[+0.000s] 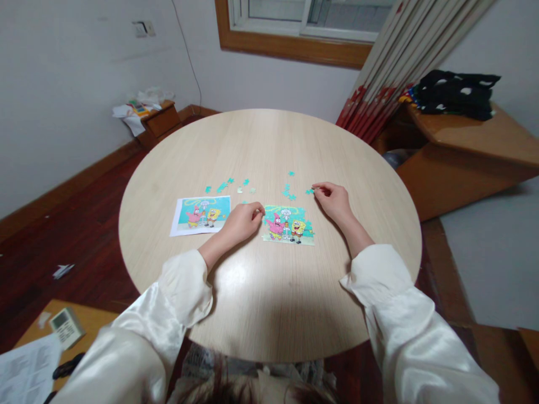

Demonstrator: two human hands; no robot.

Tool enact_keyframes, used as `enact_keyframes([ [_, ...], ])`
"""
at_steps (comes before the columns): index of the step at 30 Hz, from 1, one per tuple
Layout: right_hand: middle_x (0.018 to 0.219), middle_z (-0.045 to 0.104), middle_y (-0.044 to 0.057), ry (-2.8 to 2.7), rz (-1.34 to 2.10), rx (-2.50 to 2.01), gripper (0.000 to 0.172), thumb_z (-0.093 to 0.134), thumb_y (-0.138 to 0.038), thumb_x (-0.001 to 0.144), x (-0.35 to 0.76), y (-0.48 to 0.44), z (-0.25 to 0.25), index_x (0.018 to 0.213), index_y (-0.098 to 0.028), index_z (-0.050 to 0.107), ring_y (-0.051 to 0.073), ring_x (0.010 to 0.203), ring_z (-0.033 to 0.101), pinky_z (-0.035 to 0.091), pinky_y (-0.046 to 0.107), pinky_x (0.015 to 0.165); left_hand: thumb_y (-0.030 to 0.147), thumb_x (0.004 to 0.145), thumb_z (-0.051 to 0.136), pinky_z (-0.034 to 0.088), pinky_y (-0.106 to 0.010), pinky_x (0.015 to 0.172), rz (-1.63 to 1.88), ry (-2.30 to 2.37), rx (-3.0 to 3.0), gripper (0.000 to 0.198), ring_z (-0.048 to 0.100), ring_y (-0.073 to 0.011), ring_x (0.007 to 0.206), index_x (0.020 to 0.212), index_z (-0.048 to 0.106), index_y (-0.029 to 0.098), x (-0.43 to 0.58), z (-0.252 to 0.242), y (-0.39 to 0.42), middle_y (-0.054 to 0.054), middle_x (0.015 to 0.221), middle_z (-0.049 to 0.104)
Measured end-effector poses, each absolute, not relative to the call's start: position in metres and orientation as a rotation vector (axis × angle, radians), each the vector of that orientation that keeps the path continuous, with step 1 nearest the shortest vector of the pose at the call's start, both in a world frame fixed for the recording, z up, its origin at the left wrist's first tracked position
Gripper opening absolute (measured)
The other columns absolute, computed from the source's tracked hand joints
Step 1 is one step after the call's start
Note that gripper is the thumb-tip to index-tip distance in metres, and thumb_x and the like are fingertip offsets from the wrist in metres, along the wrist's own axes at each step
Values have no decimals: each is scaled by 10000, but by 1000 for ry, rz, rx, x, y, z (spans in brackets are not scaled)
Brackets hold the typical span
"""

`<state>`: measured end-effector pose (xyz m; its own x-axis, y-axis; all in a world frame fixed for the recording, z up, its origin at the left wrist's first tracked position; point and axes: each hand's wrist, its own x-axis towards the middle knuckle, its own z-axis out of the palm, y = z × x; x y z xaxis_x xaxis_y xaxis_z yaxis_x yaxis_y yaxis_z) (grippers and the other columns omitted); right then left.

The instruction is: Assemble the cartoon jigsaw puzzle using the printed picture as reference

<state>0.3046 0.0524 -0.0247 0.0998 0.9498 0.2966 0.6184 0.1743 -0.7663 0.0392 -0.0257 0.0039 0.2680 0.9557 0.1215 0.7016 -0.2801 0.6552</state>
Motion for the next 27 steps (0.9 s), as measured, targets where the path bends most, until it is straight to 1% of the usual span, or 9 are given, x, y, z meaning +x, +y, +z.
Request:
enact_keyframes([
  [6, 751, 725, 73, -1596, 490, -1547, 239, 550, -214, 711, 304, 52, -25, 835, -155, 745, 193, 655, 616, 496, 344, 673, 106, 825, 490, 362, -263, 591, 690, 1507, 2060, 201, 508, -144, 542, 852, 680, 164, 39, 4, -25, -16, 608, 626],
  [12, 732, 720, 60, -1597, 490, -1538, 233, 552, -218, 709, 304, 52, -25, 831, -162, 743, 191, 651, 613, 495, 344, 675, 115, 830, 494, 357, -266, 594, 684, 1510, 2049, 197, 506, -146, 542, 856, 684, 159, 40, 5, -26, -16, 603, 620],
  [18, 765, 731, 81, -1587, 505, -1552, 236, 557, -201, 707, 303, 51, -22, 838, -143, 744, 199, 670, 626, 495, 348, 690, 112, 826, 493, 361, -270, 608, 677, 1520, 2041, 203, 523, -150, 560, 861, 690, 149, 40, 5, -26, -21, 605, 622],
  [27, 746, 723, 70, -1594, 488, -1528, 227, 560, -202, 709, 305, 54, -27, 833, -144, 741, 187, 643, 608, 482, 334, 658, 121, 832, 493, 345, -257, 587, 657, 1526, 2055, 190, 490, -131, 543, 862, 679, 146, 40, 6, -26, -16, 616, 622],
])
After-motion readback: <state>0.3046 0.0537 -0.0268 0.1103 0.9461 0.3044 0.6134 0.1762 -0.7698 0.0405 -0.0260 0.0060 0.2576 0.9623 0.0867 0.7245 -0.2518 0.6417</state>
